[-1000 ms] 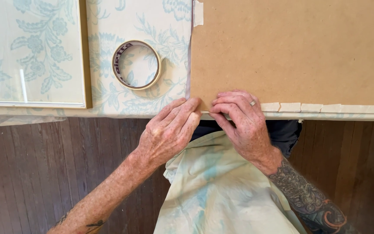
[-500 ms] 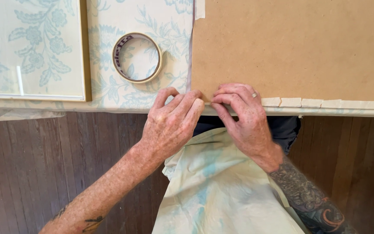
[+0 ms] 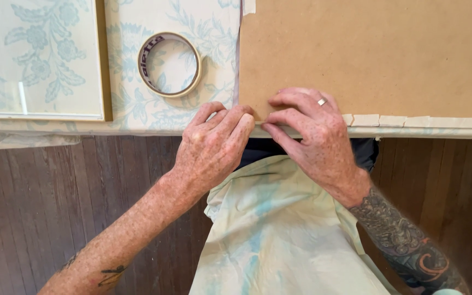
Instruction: Pressing down and checking the adhesion of small tape strips along the edge of a board on a workbench.
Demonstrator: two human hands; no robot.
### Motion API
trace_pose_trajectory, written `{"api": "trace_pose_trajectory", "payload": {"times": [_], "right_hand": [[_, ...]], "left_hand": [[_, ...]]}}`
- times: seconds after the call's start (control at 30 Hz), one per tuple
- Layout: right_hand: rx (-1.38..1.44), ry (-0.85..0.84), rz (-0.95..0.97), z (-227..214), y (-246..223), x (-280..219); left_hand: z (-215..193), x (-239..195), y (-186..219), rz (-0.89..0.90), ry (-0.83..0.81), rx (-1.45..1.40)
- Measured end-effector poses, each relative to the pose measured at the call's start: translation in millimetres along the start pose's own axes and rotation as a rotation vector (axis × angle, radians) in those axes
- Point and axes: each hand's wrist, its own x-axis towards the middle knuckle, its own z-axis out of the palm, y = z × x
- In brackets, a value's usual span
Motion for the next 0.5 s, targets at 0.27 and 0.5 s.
{"api": "trace_pose_trajectory", "payload": {"times": [0.27, 0.5], "right_hand": [[0.042, -0.058, 0.011, -0.1, 0.3, 1.4], [-0.061, -0.163, 0.119, 1.3, 5.1, 2.9]], "left_hand": [[3.0, -2.2, 3.5, -0.043, -0.073, 0.037], [4.1, 5.6, 0.9, -0.097, -0.243, 0.061]]}}
